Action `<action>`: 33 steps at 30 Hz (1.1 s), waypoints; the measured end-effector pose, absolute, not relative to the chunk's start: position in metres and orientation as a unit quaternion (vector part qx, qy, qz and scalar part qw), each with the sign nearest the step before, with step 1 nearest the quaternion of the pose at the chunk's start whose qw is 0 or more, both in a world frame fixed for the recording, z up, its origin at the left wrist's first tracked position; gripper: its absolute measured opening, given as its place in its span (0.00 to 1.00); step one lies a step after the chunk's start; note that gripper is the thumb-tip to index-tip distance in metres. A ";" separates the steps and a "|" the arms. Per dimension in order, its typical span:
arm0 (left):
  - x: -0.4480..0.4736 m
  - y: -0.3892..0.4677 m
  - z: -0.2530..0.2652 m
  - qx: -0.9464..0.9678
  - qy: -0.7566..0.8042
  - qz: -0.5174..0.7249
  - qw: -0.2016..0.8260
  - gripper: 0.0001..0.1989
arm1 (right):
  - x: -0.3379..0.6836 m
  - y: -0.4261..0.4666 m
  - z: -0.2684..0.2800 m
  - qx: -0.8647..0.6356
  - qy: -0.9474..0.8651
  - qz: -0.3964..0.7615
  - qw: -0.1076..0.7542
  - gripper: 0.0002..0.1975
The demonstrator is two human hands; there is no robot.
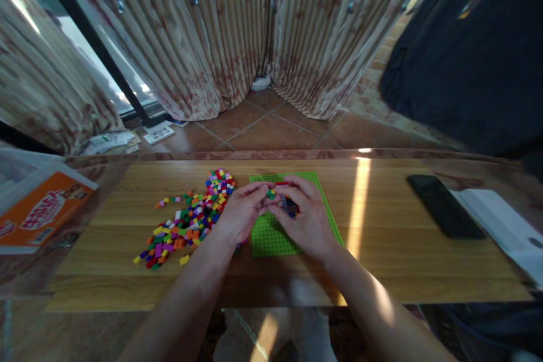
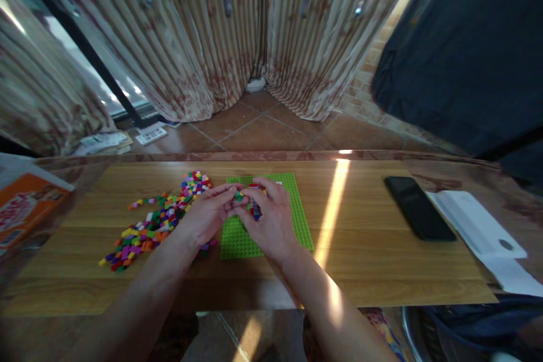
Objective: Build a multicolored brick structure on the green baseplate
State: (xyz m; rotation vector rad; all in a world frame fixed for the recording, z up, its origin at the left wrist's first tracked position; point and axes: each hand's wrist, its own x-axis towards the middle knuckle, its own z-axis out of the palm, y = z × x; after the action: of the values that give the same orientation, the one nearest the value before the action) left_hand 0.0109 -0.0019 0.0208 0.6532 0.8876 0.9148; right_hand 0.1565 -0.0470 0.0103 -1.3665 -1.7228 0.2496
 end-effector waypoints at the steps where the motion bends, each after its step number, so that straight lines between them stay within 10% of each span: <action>1: 0.013 -0.003 0.020 0.294 0.400 0.420 0.760 0.09 | 0.156 -0.046 0.009 -0.554 -0.699 0.090 0.444 0.10; 33: 0.021 -0.006 0.011 0.543 0.500 0.381 0.557 0.09 | 0.185 -0.035 0.010 -0.590 -0.630 0.106 0.493 0.08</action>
State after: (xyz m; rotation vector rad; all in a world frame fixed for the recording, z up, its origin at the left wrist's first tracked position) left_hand 0.0212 -0.0060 0.0113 1.2812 1.1810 0.8991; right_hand 0.1848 -0.0351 0.0098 -1.4324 -1.5290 0.2564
